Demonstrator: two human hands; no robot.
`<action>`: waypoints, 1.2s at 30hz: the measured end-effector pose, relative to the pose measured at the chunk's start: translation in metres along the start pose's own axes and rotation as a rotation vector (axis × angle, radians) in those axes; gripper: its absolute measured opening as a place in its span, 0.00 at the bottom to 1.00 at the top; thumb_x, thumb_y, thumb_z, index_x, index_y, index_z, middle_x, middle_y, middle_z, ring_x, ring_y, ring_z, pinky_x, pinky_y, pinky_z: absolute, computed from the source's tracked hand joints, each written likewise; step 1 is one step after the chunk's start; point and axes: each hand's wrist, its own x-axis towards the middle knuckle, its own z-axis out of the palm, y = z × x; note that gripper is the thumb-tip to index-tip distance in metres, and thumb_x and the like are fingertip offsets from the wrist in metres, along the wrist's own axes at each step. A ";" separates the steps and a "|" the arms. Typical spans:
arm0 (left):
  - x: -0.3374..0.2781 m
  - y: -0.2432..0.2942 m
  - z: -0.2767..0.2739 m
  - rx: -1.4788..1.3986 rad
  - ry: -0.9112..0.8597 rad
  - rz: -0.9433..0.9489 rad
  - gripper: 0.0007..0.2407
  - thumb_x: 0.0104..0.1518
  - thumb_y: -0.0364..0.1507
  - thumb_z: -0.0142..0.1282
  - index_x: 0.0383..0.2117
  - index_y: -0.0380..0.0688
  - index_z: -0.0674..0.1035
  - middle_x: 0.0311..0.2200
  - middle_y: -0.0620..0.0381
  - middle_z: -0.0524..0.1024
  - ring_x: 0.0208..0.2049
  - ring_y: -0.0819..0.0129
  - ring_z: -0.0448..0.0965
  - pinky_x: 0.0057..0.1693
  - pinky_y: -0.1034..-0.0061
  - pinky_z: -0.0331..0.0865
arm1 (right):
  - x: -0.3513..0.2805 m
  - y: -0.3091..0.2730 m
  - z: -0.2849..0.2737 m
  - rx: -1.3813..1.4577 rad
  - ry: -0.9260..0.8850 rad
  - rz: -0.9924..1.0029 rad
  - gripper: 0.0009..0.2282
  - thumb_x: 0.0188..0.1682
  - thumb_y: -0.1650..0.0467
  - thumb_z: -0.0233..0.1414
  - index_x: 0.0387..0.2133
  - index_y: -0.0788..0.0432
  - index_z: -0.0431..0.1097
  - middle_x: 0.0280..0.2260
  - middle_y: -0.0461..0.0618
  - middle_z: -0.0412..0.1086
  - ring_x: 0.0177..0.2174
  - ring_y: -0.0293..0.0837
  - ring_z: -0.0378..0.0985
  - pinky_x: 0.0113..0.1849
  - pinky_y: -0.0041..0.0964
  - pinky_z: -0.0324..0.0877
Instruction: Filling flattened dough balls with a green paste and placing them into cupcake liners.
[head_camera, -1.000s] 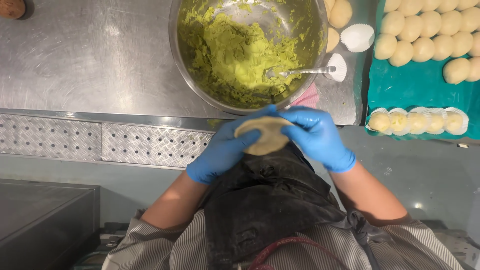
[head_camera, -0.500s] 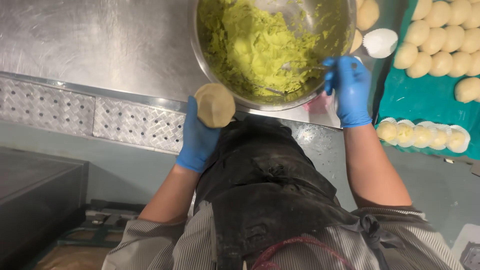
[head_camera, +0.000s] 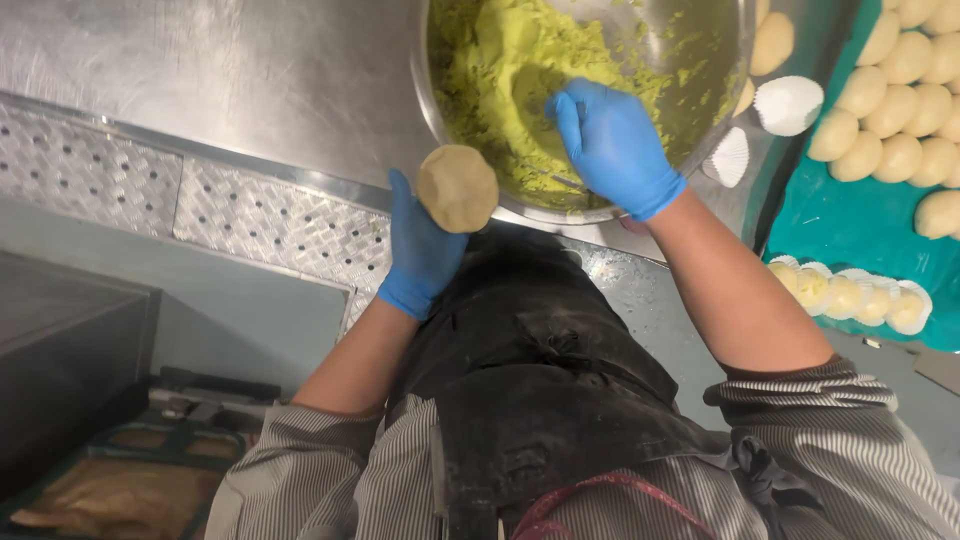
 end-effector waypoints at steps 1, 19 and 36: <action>0.000 -0.005 -0.004 -0.002 0.009 0.003 0.23 0.73 0.39 0.30 0.64 0.31 0.62 0.60 0.48 0.70 0.56 0.66 0.74 0.65 0.73 0.68 | 0.002 0.001 0.003 0.004 -0.007 -0.005 0.12 0.62 0.73 0.45 0.32 0.68 0.73 0.28 0.57 0.75 0.21 0.54 0.74 0.28 0.44 0.69; 0.005 -0.007 -0.005 -0.652 0.152 -0.292 0.34 0.65 0.54 0.35 0.68 0.36 0.61 0.64 0.43 0.65 0.64 0.56 0.67 0.70 0.64 0.59 | 0.022 0.039 0.062 0.796 0.151 0.622 0.11 0.58 0.75 0.38 0.28 0.65 0.67 0.16 0.48 0.67 0.11 0.39 0.69 0.15 0.30 0.67; -0.004 0.062 0.072 0.949 0.108 0.355 0.22 0.53 0.22 0.58 0.55 0.37 0.66 0.49 0.45 0.73 0.50 0.55 0.77 0.57 0.66 0.72 | -0.029 -0.023 -0.041 0.999 0.231 0.373 0.11 0.65 0.70 0.40 0.35 0.62 0.66 0.31 0.53 0.71 0.27 0.41 0.73 0.35 0.31 0.73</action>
